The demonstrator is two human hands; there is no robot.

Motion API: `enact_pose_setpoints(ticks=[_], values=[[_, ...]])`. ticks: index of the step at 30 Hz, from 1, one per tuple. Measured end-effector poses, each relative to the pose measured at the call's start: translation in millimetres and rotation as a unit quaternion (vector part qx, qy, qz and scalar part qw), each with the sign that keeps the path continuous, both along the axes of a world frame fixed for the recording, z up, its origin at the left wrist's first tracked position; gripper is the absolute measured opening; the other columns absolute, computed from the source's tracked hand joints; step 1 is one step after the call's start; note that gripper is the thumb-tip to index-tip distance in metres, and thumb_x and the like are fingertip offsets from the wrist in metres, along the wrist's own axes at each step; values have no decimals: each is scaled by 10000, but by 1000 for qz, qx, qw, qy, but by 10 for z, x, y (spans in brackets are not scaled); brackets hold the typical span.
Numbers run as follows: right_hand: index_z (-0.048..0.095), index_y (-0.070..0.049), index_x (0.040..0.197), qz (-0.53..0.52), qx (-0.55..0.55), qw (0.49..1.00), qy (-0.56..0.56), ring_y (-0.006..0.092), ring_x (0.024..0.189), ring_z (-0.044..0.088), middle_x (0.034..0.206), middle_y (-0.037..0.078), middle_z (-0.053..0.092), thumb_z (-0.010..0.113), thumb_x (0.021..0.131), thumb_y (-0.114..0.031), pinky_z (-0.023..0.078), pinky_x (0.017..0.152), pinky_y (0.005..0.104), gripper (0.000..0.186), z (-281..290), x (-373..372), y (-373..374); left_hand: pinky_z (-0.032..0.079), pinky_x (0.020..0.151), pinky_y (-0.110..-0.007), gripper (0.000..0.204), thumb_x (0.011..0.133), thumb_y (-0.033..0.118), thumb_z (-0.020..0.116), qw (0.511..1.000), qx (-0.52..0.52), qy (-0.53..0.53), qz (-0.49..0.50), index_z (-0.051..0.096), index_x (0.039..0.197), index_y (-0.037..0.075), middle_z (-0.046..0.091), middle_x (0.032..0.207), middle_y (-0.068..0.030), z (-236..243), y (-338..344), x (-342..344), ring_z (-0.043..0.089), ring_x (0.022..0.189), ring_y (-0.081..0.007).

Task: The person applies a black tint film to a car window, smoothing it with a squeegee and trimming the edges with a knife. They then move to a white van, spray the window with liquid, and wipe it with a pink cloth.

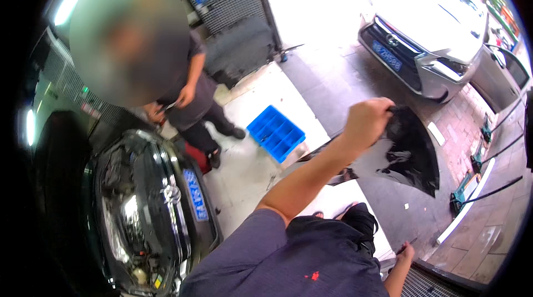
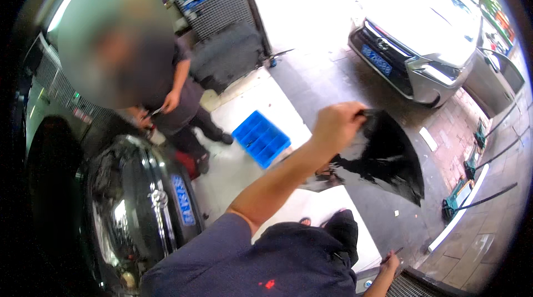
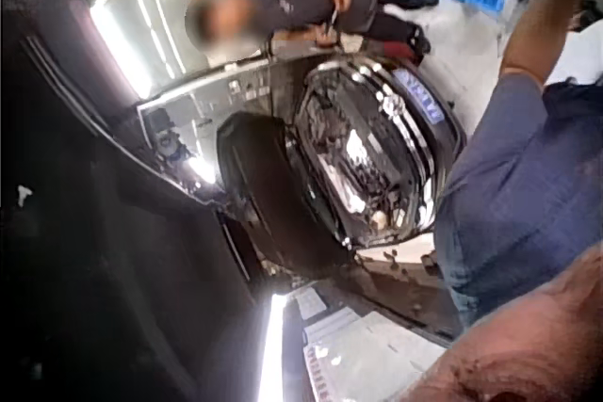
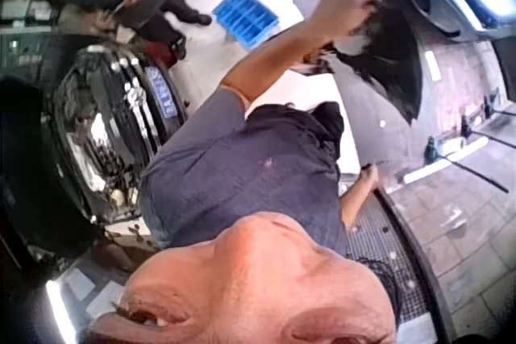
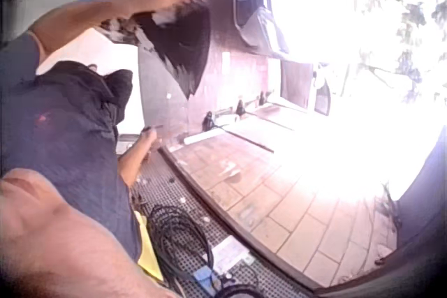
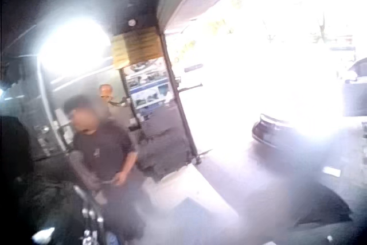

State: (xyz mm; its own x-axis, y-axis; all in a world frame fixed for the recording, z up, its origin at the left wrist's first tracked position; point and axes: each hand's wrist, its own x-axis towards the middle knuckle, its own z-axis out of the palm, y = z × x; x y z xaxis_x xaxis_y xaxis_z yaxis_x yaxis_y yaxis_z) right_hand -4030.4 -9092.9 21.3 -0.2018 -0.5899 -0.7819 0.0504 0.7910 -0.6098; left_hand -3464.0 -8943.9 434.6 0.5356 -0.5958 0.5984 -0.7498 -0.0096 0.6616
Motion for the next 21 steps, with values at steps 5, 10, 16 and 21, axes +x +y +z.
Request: enact_pose_setpoints(ticks=[5, 10, 16, 21], values=[[602, -62, 1170, 37, -17, 997, -58, 120, 489, 438, 683, -1, 512, 545, 962, -85, 372, 432, 287, 217, -314, 520, -802, 549, 727, -437, 173, 843, 110, 755, 993, 10, -30, 115, 726, 1006, 59, 720, 898, -184, -218, -921, 1314, 698, 826, -393], [651, -137, 1165, 222, -98, 969, -40, 98, 488, 434, 647, -25, 495, 543, 1046, -222, 334, 415, 278, 182, 609, 2839, -2421, 539, 725, -462, 169, 842, 141, 762, 975, 56, -63, 207, 711, 980, 59, 720, 890, -168, -313, -1761, 2467, 693, 835, -395], [687, -85, 1211, 412, -188, 886, -101, 61, 516, 429, 669, -28, 535, 550, 975, -151, 298, 445, 244, 281, 1838, 5971, -4057, 553, 735, -425, 178, 835, 94, 777, 952, 80, -51, 292, 714, 986, 23, 722, 884, -179, -376, -2453, 3613, 701, 815, -387], [686, -1, 1211, 462, -208, 844, -176, 69, 590, 471, 705, -8, 585, 508, 860, -14, 335, 515, 230, 394, 2134, 7911, -4875, 553, 727, -419, 169, 839, 97, 783, 929, 93, -42, 355, 714, 955, -5, 727, 869, -173, -808, -2936, 4760, 706, 802, -371]])
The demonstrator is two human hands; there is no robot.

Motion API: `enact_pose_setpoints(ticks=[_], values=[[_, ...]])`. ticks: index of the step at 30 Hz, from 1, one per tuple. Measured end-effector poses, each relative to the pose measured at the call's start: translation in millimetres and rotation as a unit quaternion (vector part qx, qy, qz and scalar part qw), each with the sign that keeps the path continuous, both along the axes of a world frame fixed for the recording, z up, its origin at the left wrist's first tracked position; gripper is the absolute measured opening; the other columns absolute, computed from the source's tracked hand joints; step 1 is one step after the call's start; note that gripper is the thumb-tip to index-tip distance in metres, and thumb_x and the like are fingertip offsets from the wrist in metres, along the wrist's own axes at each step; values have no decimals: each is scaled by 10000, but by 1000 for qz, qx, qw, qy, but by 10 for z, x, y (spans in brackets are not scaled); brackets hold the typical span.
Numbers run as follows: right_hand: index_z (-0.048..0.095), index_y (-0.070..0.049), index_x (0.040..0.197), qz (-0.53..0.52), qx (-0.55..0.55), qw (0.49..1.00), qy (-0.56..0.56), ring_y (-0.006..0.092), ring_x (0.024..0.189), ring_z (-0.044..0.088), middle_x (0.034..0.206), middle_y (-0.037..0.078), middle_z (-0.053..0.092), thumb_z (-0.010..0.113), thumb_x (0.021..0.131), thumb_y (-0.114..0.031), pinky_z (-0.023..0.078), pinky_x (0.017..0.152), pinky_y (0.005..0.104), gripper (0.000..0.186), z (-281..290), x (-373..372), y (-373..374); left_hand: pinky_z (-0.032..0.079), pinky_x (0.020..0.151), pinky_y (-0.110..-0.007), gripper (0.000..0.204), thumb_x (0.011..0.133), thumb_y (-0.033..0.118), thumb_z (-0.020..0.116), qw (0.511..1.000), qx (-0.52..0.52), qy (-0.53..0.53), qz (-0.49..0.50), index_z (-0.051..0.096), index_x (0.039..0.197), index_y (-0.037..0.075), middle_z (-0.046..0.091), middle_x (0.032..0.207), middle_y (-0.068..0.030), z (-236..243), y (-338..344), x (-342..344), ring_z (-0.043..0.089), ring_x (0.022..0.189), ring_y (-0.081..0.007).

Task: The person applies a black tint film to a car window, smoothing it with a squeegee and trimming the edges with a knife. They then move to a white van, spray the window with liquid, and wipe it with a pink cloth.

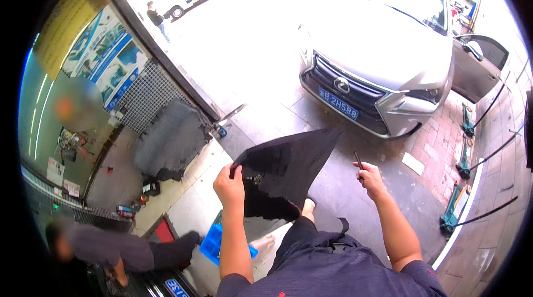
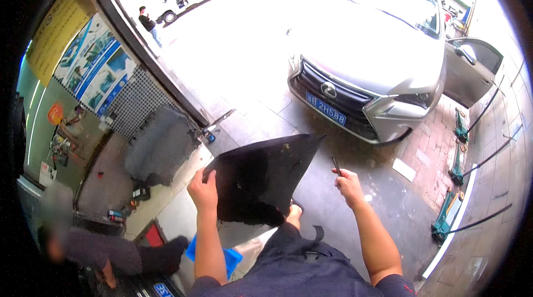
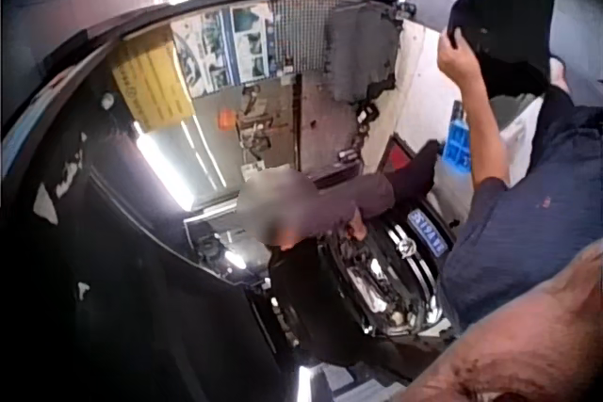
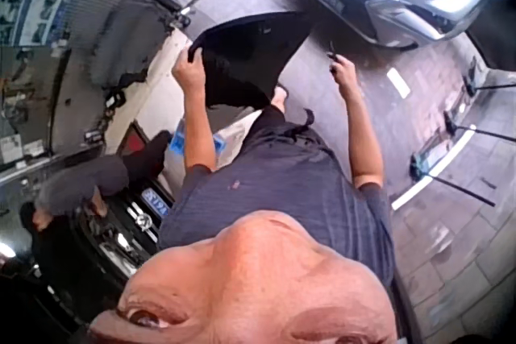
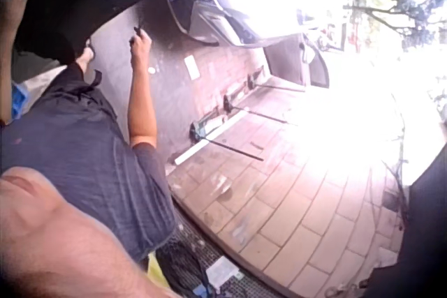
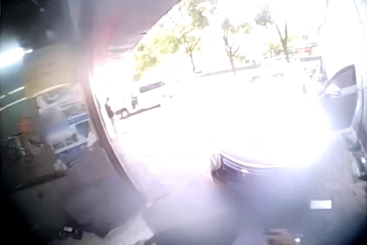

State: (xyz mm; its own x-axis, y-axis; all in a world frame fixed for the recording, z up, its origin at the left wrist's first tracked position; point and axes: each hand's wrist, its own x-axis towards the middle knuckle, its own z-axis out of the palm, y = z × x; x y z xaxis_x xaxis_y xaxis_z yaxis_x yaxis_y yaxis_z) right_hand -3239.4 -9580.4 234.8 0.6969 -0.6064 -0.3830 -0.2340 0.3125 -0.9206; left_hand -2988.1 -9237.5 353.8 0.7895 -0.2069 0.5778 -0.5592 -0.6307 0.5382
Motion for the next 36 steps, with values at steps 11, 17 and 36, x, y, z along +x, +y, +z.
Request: enact_pose_setpoints(ticks=[11, 17, 36], values=[[679, -14, 1075, -166, 42, 949, 266, 118, 453, 452, 626, 48, 595, 456, 831, 25, 296, 398, 282, 333, -1409, 1437, -1271, 542, 709, -450, 199, 832, 115, 797, 988, 101, 68, 92, 714, 966, -8, 720, 845, -194, -576, -872, 2933, 689, 762, -396], [667, -26, 1069, -175, 67, 929, 320, 107, 486, 457, 670, 38, 605, 475, 840, 8, 324, 425, 289, 301, -1666, 2820, -2157, 538, 721, -441, 228, 842, 109, 795, 985, 67, 79, 138, 708, 1002, -28, 724, 865, -202, -827, -1303, 4680, 689, 764, -386], [730, -35, 1171, 105, -251, 962, 22, 91, 560, 524, 715, 3, 653, 522, 825, 26, 425, 530, 265, 408, -1456, 12693, -5627, 563, 731, -409, 188, 846, 83, 789, 972, 21, 29, 234, 712, 992, -7, 739, 869, -154, -1685, -3815, 10506, 713, 768, -330]])
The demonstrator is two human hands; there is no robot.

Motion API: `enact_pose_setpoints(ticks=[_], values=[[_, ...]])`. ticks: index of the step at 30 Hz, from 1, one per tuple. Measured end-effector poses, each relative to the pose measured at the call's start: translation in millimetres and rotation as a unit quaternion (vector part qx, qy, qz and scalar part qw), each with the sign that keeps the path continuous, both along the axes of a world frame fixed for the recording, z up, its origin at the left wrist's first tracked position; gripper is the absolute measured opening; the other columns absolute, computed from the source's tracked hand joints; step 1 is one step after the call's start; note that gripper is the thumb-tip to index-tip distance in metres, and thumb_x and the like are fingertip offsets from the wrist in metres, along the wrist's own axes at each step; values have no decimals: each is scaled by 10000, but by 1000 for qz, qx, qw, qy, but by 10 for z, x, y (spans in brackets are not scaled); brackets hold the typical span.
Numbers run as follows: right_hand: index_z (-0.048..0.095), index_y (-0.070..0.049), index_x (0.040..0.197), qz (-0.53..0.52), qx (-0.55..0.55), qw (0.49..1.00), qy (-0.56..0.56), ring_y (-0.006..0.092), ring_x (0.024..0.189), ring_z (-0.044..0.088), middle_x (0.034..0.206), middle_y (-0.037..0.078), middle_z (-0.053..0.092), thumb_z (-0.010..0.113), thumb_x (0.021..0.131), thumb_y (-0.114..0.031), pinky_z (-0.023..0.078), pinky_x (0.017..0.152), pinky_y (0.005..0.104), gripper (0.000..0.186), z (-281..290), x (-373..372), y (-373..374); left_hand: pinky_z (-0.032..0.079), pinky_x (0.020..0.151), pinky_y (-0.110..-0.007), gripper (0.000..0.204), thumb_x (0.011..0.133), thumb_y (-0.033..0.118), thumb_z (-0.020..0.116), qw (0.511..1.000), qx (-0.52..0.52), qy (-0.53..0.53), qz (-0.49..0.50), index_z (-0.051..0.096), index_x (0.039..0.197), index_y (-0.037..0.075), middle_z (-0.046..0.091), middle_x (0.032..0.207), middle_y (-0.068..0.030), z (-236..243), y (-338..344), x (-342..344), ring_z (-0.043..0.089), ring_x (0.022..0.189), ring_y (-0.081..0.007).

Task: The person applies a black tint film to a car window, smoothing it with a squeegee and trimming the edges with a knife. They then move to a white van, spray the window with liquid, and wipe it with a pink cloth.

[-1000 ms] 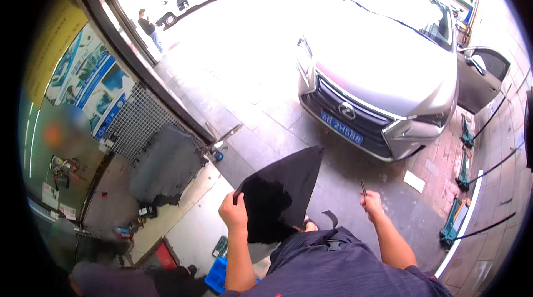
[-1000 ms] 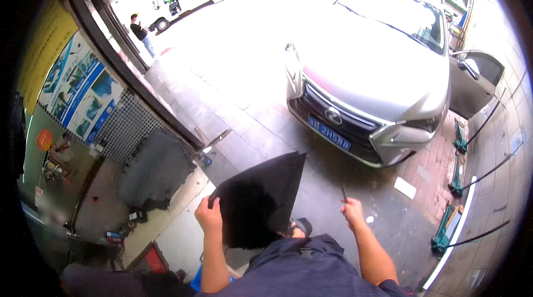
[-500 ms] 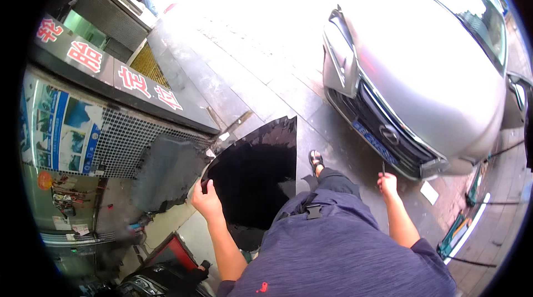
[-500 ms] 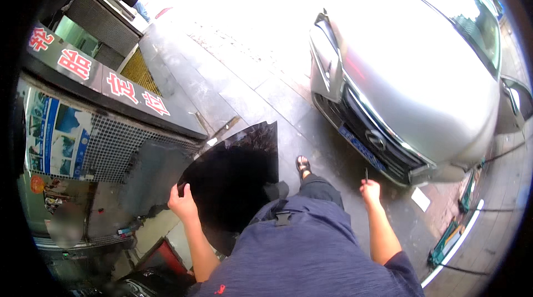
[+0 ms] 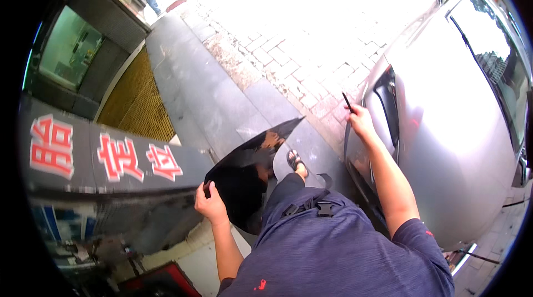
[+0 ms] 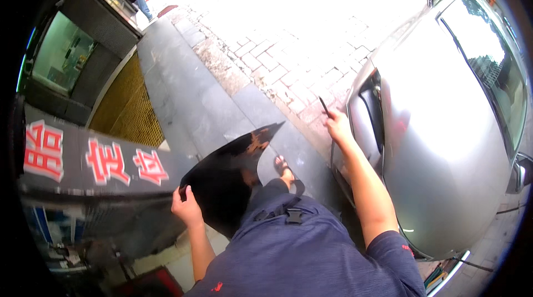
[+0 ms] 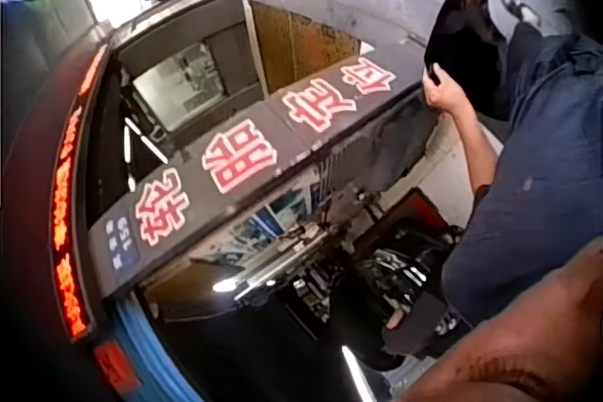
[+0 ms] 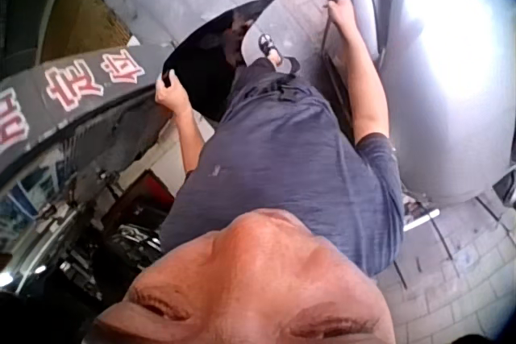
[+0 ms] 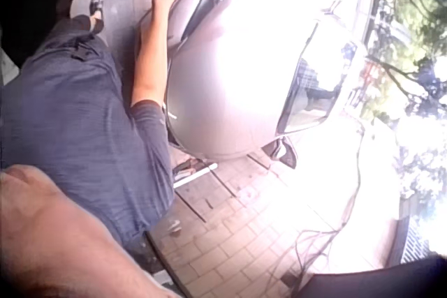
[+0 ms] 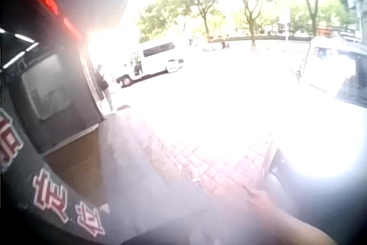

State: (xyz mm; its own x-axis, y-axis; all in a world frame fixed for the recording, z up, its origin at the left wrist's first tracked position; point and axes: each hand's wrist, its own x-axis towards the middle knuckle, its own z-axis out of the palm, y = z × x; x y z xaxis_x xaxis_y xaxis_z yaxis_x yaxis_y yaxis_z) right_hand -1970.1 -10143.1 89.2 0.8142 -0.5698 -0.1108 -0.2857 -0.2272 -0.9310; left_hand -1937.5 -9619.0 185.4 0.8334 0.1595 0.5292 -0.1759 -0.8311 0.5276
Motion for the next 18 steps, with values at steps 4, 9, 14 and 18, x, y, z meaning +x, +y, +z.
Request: enact_pose_setpoints(ticks=[4, 9, 14, 18], values=[[724, -55, 926, -138, 109, 979, 103, 135, 493, 547, 628, 36, 634, 553, 817, -40, 432, 462, 294, 203, -1198, 148, -501, 560, 733, -421, 208, 843, 91, 791, 1000, -7, 19, -8, 710, 1008, -6, 738, 878, -168, -223, -547, 1646, 708, 771, -347], [605, -74, 678, -213, 213, 917, 261, 174, 402, 484, 555, 55, 568, 625, 982, -197, 357, 391, 351, 329, -1438, -84, -437, 563, 748, -403, 197, 846, 73, 776, 997, -22, 53, -47, 715, 1018, -1, 744, 891, -159, -118, -1140, 3482, 714, 782, -332], [654, -33, 763, -323, 266, 842, 341, 198, 443, 540, 585, 87, 583, 630, 954, -68, 416, 424, 351, 196, -2085, 613, -824, 563, 765, -392, 173, 853, 57, 759, 997, -4, 58, -50, 717, 1007, -8, 745, 912, -165, -408, -1724, 5320, 718, 808, -325], [672, 29, 768, -88, -8, 918, 387, 314, 527, 602, 642, 181, 634, 608, 892, -106, 498, 528, 442, 194, -2740, 2338, -2185, 569, 770, -402, 172, 849, 64, 768, 998, 44, 44, -29, 720, 996, -11, 744, 933, -177, -633, -2391, 6715, 719, 825, -344]])
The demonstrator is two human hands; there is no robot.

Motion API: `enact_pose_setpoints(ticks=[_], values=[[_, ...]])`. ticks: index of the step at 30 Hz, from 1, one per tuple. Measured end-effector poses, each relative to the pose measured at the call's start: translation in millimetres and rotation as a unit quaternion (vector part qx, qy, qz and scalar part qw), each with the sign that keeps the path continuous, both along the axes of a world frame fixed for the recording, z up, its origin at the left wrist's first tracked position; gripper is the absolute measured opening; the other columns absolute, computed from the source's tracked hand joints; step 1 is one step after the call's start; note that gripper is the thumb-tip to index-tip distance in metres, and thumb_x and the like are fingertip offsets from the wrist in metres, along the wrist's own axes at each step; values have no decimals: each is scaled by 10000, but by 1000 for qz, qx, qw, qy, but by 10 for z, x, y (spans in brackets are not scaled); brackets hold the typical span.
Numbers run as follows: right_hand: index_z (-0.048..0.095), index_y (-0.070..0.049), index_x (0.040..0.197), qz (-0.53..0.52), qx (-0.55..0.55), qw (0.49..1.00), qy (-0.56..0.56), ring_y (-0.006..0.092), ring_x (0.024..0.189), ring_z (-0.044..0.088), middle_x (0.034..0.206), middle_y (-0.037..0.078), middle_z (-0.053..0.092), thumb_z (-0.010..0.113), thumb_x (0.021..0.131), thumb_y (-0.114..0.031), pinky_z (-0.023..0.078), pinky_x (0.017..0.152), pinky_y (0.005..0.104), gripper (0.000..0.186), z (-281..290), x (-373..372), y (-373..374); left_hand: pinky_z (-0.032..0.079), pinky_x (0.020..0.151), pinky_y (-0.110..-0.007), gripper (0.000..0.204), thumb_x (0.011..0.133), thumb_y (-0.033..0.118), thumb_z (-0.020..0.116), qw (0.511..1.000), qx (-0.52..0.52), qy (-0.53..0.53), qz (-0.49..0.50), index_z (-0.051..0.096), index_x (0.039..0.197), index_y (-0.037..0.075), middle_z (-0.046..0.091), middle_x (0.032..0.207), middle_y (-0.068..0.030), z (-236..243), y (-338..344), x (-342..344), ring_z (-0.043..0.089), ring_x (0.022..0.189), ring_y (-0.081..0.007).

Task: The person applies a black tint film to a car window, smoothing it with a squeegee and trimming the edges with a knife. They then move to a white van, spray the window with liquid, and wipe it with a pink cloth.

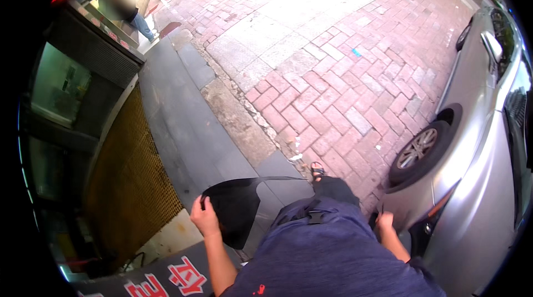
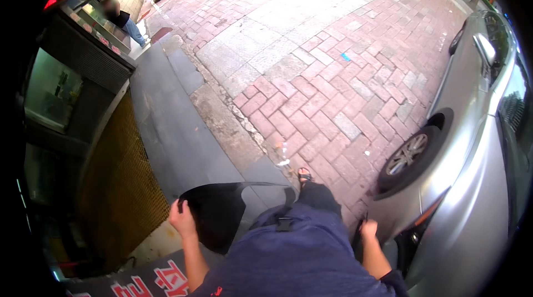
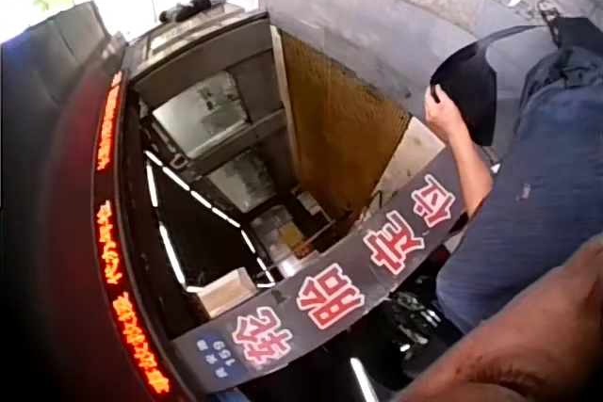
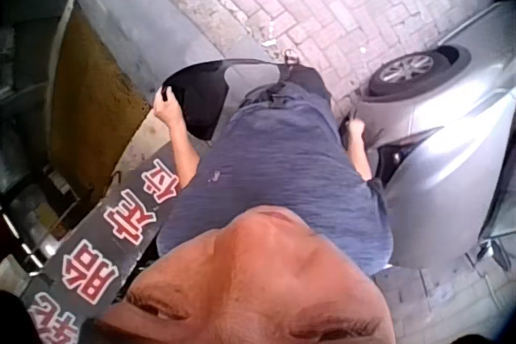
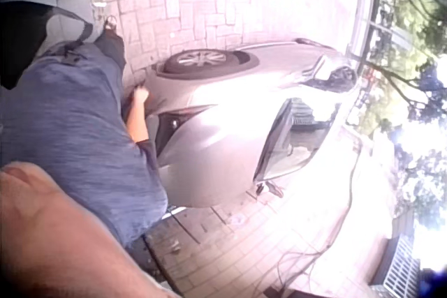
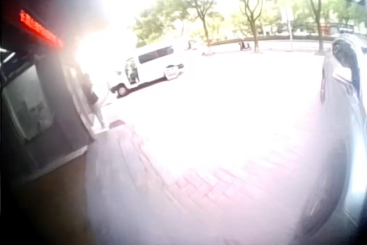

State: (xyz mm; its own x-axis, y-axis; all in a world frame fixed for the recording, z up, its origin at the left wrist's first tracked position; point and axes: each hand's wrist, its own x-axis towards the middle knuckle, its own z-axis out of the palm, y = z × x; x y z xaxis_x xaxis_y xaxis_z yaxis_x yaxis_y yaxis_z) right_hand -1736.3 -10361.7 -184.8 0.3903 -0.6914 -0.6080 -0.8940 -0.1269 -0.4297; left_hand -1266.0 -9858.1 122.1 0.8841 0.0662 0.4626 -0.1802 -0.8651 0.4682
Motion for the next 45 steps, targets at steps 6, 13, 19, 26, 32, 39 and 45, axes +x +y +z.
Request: enact_pose_setpoints(ticks=[6, 13, 19, 26, 32, 39, 45], values=[[740, -25, 1095, -103, 11, 958, -266, 131, 627, 599, 722, 45, 659, 558, 870, -46, 472, 575, 314, 290, 935, 5129, -1986, 573, 759, -394, 137, 847, 38, 763, 999, 8, -22, -24, 730, 979, 19, 743, 921, -147, 271, -950, 1995, 722, 835, -324], [730, -20, 1134, 102, -158, 915, -358, 205, 757, 658, 807, 111, 689, 574, 790, -26, 506, 685, 345, 377, 1726, 9177, -3298, 574, 735, -380, 144, 827, 27, 775, 997, 29, -47, -51, 740, 966, 43, 743, 903, -129, -250, -1854, 4590, 721, 801, -304], [697, 29, 825, 110, -206, 971, -48, 461, 894, 675, 884, 269, 703, 584, 792, -133, 545, 790, 519, 200, -239, 8745, -3552, 574, 712, -382, 139, 818, 14, 770, 996, 4, -49, -71, 732, 951, 30, 741, 886, -129, 68, -2625, 7084, 721, 786, -310], [703, 16, 889, 405, 33, 857, 316, 388, 867, 714, 878, 203, 728, 596, 910, -242, 564, 749, 482, 280, -731, 8699, -3081, 574, 710, -383, 135, 816, -1, 762, 1000, 4, -21, -22, 728, 944, 24, 741, 884, -132, -39, -3267, 9799, 721, 782, -312], [719, 7, 832, 123, -28, 966, 225, 399, 926, 704, 905, 214, 724, 601, 879, -221, 554, 779, 480, 261, -872, 11778, -4308, 572, 722, -400, 140, 799, 41, 779, 997, 75, -29, 12, 737, 930, 65, 741, 888, -126, -104, -3971, 11945, 717, 795, -320], [717, 38, 908, 47, -139, 961, -233, 348, 732, 694, 792, 234, 696, 564, 811, -82, 524, 630, 464, 218, 205, 18669, -6780, 561, 686, -407, 127, 805, 36, 760, 993, 91, -71, 2, 731, 926, 59, 735, 864, -127, 285, -4766, 14459, 710, 764, -315], [719, -17, 1164, 121, -107, 916, -368, 210, 709, 649, 811, 133, 711, 574, 781, -28, 510, 662, 357, 409, 1469, 22391, -6947, 562, 692, -407, 123, 824, 54, 764, 995, 92, -17, 21, 732, 942, 60, 736, 872, -122, -279, -5211, 16868, 711, 774, -320]])
